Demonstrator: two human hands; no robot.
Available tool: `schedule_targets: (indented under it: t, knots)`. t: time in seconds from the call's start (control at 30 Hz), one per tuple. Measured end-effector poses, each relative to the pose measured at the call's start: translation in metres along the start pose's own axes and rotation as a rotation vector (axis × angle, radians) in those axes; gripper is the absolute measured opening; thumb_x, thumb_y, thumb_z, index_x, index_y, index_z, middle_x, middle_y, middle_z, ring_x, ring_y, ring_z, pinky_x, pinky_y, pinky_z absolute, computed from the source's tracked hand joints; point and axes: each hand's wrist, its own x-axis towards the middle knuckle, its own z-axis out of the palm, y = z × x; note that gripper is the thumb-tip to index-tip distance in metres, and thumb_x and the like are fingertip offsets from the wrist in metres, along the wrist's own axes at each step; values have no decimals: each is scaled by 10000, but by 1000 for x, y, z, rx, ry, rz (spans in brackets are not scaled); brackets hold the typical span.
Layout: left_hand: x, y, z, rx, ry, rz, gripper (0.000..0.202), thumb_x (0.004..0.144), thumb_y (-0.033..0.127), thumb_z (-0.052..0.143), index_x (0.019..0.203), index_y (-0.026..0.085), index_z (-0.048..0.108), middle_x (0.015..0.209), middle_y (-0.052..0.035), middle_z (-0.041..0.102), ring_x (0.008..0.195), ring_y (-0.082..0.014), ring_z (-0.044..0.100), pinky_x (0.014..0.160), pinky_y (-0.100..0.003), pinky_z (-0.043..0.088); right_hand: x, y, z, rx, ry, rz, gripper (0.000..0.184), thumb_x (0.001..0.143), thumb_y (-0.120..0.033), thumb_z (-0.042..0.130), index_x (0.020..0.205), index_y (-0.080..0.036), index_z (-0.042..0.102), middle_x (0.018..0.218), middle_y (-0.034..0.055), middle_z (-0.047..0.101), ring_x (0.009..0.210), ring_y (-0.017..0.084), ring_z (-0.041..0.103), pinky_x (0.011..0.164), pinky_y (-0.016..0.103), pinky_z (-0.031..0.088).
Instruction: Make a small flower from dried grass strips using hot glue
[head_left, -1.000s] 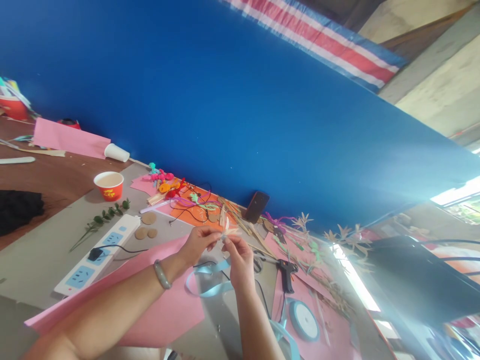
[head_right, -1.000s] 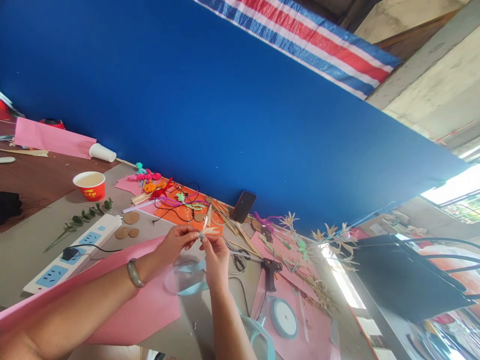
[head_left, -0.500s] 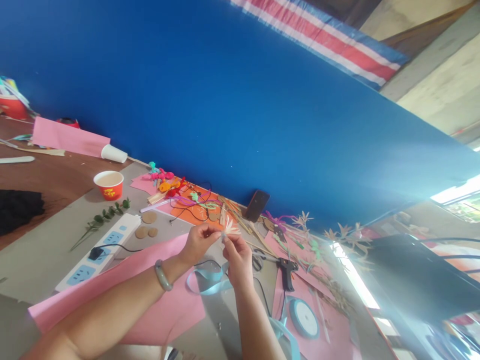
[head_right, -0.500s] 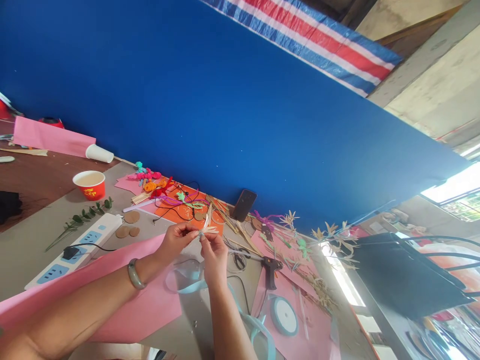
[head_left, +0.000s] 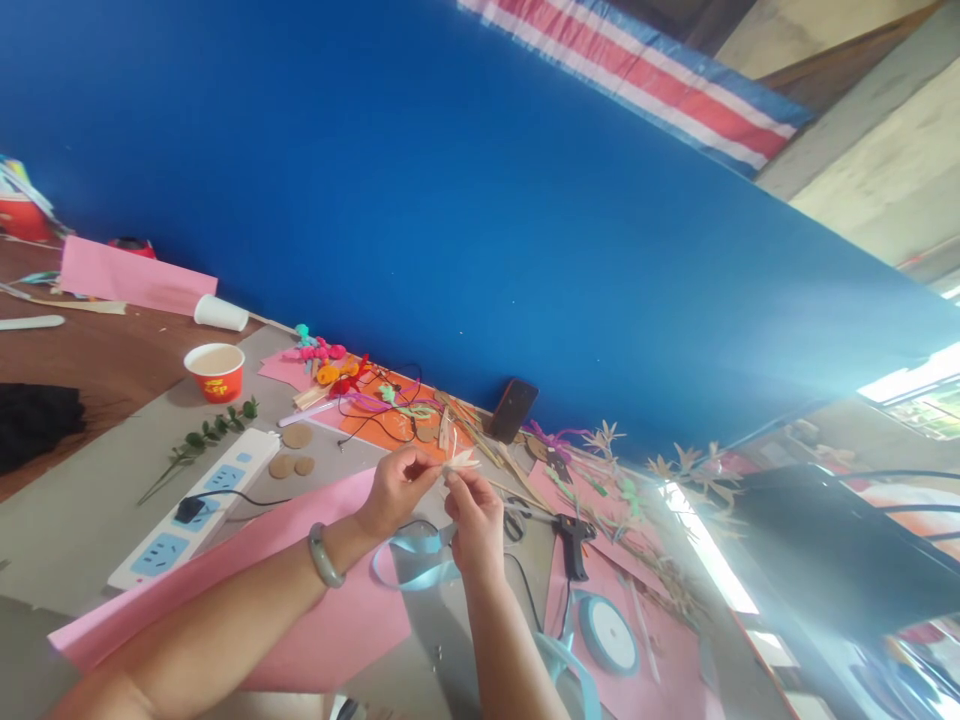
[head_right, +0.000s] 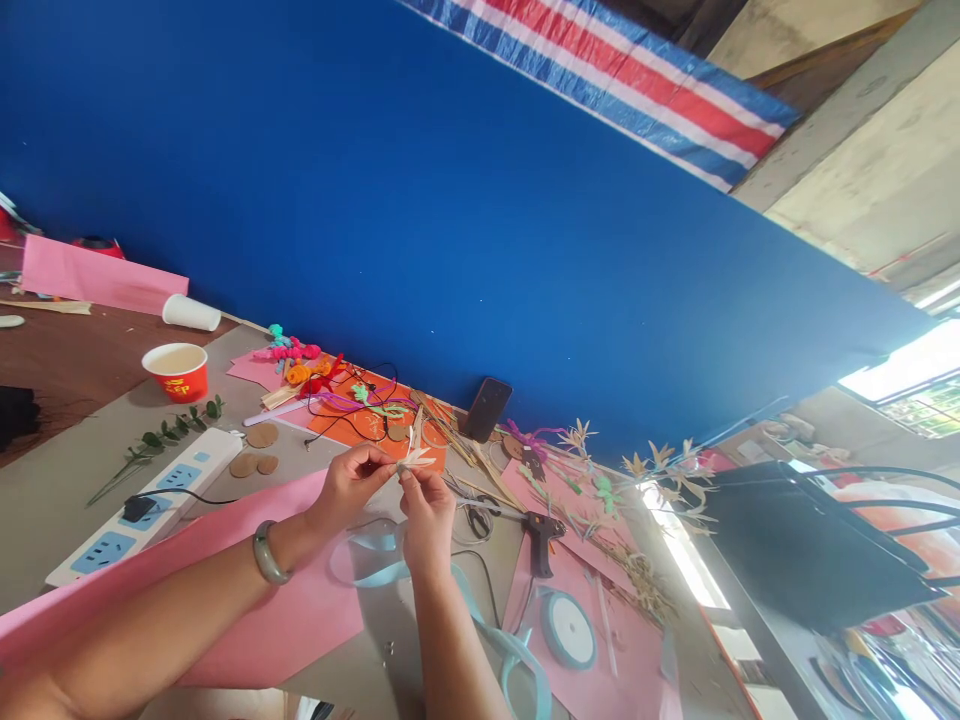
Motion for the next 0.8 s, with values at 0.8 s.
schedule_targets:
  t: [0.8]
  knots:
    - [-1,-6,2,-45,-76,-61,149,745,287,676,704,147,650,714,-38,625,626,-123,559,571,-230,439,4,1,-6,30,-17,-24,247,687,-377,755,689,-166,627,547,-63,435,446,52,274,442,222,201]
